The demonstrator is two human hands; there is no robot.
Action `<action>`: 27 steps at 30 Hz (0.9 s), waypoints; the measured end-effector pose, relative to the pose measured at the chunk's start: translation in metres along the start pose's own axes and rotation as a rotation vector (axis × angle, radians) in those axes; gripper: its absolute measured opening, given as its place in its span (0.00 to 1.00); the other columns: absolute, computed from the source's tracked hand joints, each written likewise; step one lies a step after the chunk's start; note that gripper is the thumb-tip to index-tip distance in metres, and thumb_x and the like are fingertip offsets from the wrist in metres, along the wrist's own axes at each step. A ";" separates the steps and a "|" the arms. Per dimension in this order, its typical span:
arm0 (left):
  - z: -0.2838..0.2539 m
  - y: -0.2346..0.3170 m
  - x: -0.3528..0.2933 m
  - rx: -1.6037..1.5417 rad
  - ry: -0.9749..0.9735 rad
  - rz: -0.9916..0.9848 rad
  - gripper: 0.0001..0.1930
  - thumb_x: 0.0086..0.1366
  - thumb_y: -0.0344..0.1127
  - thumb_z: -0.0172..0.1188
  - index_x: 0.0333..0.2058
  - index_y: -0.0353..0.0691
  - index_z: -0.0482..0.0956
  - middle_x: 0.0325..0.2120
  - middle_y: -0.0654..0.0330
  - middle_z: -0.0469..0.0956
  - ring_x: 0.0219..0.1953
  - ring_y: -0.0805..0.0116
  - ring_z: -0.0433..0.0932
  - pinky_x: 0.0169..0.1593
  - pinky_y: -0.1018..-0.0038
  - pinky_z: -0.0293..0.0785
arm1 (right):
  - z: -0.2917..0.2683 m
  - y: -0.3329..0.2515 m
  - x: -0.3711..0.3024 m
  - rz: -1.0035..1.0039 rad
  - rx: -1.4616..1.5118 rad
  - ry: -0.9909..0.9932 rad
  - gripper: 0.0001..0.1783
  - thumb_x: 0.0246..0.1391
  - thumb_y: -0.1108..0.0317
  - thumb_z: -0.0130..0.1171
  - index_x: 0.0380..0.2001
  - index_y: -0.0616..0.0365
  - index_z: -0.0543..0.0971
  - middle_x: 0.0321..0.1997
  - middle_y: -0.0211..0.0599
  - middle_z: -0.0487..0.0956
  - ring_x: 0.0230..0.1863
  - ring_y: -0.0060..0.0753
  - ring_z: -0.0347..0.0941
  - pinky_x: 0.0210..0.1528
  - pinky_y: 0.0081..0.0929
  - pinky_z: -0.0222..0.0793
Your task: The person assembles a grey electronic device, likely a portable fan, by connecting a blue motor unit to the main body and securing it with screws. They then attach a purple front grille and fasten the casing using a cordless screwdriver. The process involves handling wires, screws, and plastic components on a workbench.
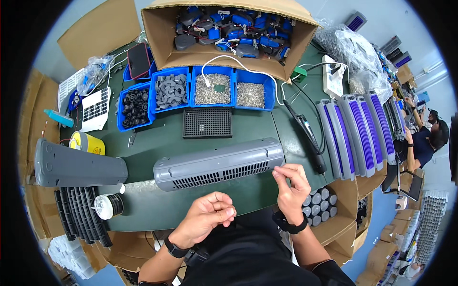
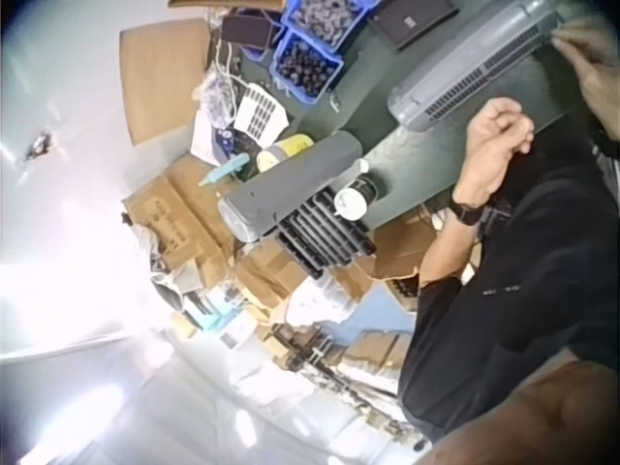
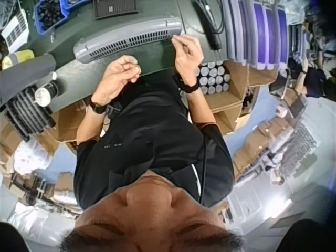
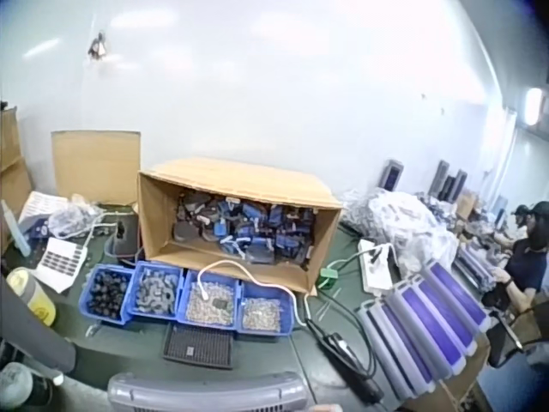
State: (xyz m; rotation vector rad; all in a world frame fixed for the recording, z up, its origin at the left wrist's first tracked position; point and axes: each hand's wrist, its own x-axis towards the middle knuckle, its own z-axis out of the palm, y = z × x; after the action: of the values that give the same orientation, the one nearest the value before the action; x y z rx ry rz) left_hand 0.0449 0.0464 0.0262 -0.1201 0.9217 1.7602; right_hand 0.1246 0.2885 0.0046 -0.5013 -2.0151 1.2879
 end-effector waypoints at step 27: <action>0.001 -0.012 0.002 -0.059 0.108 0.293 0.09 0.71 0.23 0.64 0.46 0.42 0.77 0.36 0.59 0.85 0.38 0.74 0.82 0.43 0.77 0.78 | 0.026 -0.060 -0.033 -0.123 0.095 -0.538 0.10 0.54 0.83 0.72 0.39 0.66 0.83 0.39 0.44 0.86 0.36 0.31 0.84 0.37 0.24 0.81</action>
State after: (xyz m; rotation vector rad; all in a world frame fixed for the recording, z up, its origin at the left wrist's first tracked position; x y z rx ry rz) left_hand 0.0540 0.0500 0.0195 -0.1237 1.0044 2.0689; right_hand 0.1311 0.2254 0.0405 0.0260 -2.3514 1.5493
